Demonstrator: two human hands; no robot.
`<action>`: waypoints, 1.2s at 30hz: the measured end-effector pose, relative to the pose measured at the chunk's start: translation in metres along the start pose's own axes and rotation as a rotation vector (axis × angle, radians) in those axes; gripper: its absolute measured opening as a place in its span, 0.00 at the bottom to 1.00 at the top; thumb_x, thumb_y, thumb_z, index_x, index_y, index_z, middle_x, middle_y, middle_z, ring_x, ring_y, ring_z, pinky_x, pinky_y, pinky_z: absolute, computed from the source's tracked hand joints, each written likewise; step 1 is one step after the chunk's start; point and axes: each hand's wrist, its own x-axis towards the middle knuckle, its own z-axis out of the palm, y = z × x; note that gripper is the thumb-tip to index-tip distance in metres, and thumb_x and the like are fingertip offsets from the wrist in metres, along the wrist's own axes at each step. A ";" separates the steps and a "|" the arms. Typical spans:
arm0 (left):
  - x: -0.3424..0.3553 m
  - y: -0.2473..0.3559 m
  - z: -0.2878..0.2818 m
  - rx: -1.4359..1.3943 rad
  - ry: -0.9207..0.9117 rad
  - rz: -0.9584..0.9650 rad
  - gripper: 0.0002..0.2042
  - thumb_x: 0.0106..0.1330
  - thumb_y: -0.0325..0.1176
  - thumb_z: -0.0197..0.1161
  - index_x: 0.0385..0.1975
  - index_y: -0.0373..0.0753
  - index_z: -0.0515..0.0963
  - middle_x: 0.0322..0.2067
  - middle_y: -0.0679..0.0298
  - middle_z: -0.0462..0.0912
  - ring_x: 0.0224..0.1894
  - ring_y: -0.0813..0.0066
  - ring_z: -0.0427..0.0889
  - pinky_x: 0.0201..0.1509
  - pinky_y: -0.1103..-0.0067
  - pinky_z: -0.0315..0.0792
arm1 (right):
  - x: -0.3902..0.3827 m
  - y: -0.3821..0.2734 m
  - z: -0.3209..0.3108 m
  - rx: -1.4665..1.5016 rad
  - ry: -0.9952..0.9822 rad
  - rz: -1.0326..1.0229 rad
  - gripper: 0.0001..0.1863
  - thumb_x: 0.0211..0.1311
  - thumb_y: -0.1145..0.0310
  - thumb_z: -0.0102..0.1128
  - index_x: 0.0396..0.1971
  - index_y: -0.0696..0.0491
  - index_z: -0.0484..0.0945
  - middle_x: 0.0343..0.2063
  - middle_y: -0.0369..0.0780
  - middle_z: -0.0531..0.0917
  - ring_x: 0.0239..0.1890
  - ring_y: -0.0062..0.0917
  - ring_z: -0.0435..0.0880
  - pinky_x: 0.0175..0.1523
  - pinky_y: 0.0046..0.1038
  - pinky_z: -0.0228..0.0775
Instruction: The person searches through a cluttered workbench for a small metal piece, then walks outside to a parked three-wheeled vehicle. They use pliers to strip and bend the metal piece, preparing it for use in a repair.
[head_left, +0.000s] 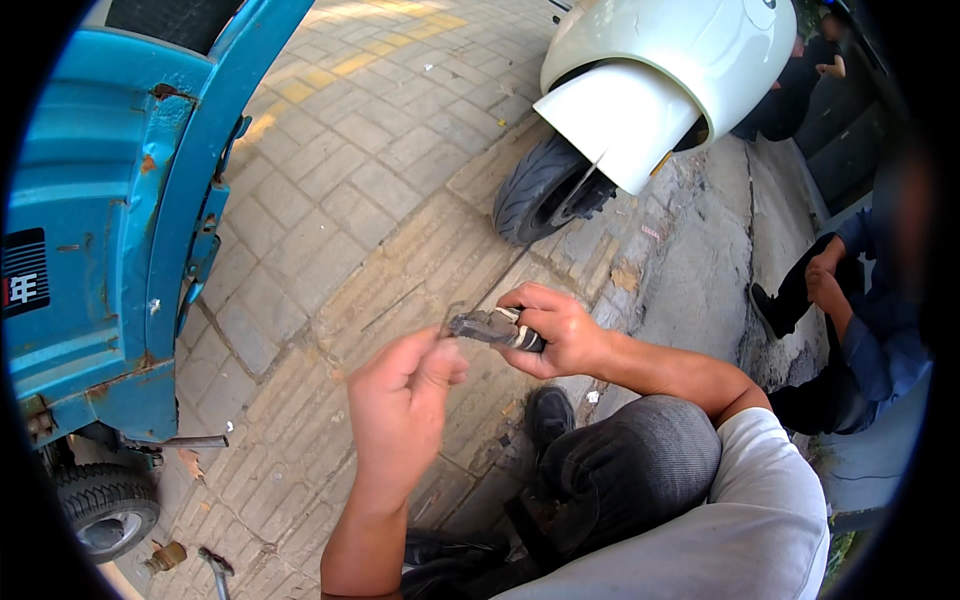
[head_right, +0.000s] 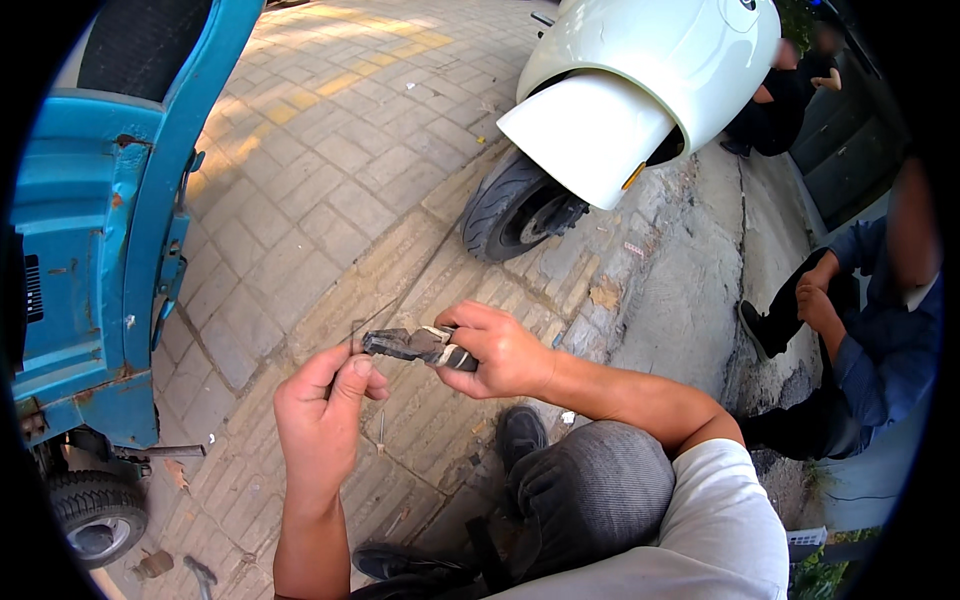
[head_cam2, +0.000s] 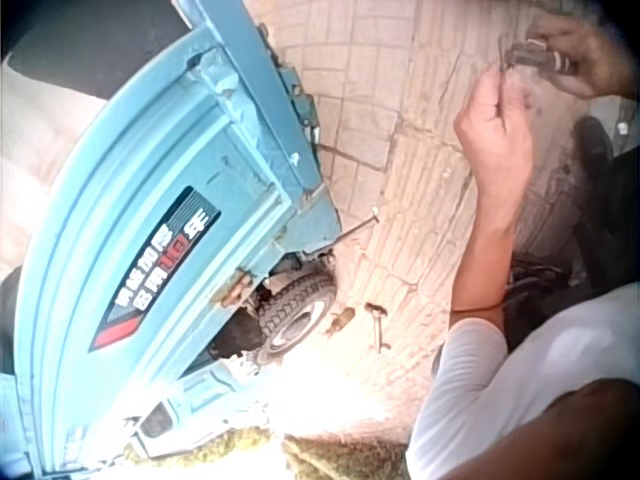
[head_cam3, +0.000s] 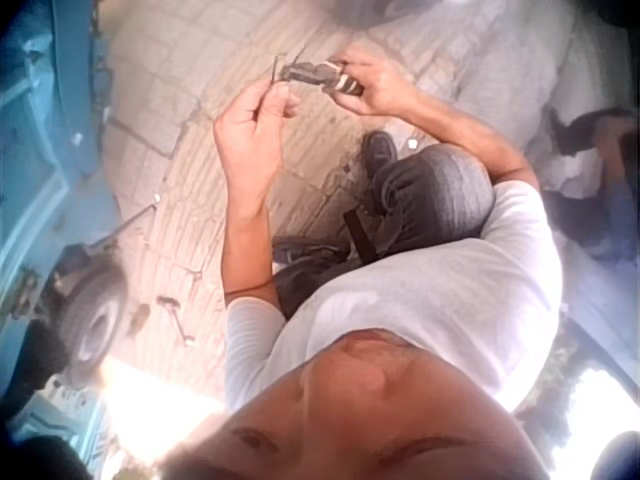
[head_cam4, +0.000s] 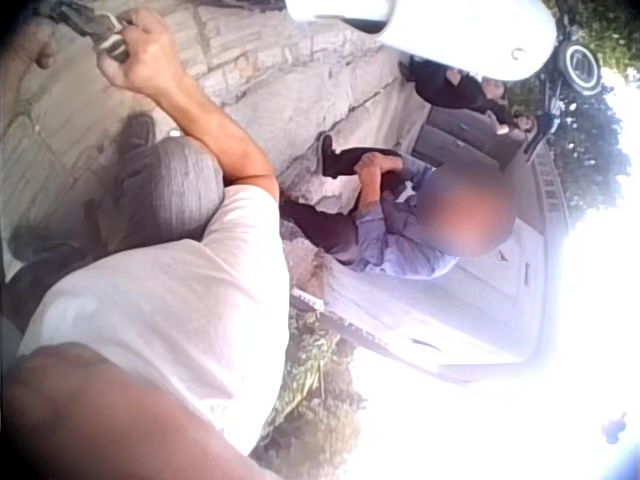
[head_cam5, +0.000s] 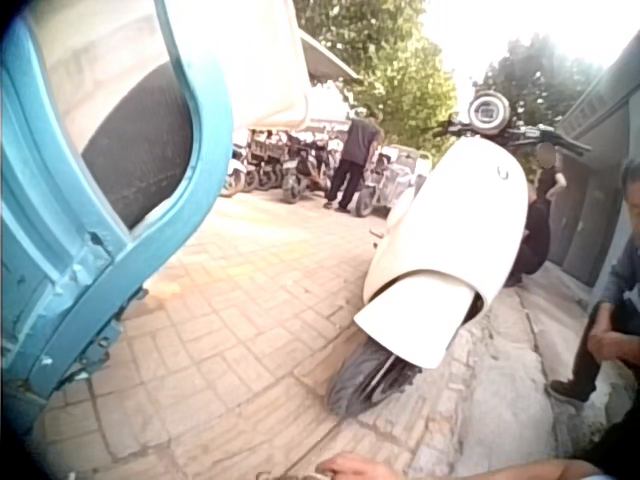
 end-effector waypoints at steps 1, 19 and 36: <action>0.001 0.000 0.000 0.000 -0.002 -0.013 0.08 0.64 0.25 0.58 0.40 0.28 0.78 0.24 0.62 0.81 0.26 0.79 0.78 0.32 0.82 0.73 | -0.001 0.000 -0.001 -0.001 -0.008 0.009 0.11 0.40 0.74 0.69 0.19 0.59 0.74 0.33 0.44 0.79 0.29 0.36 0.79 0.31 0.31 0.73; 0.033 -0.043 -0.021 -0.610 0.033 -0.309 0.13 0.67 0.28 0.51 0.45 0.25 0.72 0.30 0.59 0.78 0.32 0.70 0.77 0.39 0.73 0.74 | 0.004 -0.006 0.001 0.324 -0.360 0.611 0.09 0.50 0.72 0.60 0.28 0.63 0.78 0.36 0.47 0.79 0.37 0.38 0.79 0.44 0.32 0.71; 0.023 -0.053 0.004 -0.451 -0.259 -0.430 0.13 0.65 0.26 0.50 0.45 0.26 0.74 0.27 0.58 0.80 0.30 0.68 0.79 0.39 0.72 0.76 | 0.049 0.002 -0.012 0.904 0.028 0.825 0.18 0.67 0.59 0.53 0.41 0.61 0.78 0.35 0.40 0.82 0.34 0.20 0.80 0.42 0.24 0.73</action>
